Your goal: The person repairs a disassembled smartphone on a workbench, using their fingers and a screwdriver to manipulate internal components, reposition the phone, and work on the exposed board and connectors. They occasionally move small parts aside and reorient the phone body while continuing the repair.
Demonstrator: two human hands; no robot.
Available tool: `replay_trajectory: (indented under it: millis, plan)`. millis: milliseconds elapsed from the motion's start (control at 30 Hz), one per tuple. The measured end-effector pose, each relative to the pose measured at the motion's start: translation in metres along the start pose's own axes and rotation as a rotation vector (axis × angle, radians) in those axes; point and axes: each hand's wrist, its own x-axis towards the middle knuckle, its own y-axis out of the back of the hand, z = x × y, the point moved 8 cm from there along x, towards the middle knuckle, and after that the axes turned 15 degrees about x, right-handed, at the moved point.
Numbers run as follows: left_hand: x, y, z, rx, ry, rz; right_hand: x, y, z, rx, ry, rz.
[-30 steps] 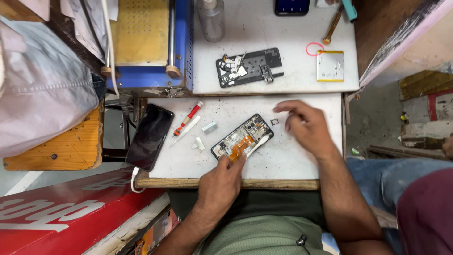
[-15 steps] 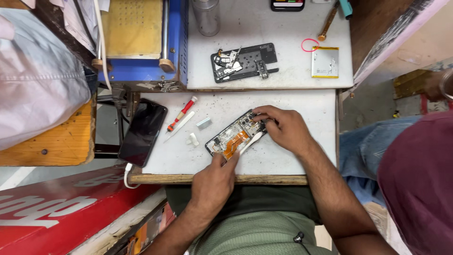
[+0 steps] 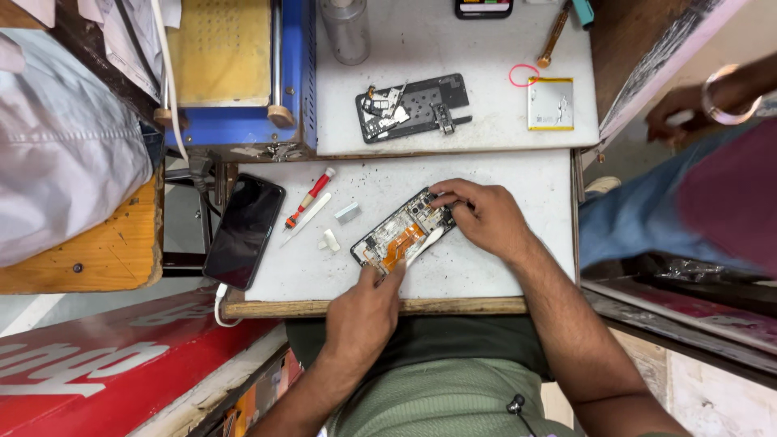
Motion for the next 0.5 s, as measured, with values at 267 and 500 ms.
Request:
replay_trajectory:
  millis: [267, 500]
  plan:
    - [-0.005, 0.005, -0.006, -0.007, 0.016, 0.014, 0.001, 0.0, -0.004, 0.015, 0.05, 0.002]
    - [0.004, 0.004, 0.001, 0.025, 0.0, 0.041, 0.0, -0.002, 0.006, 0.021, -0.124, -0.002]
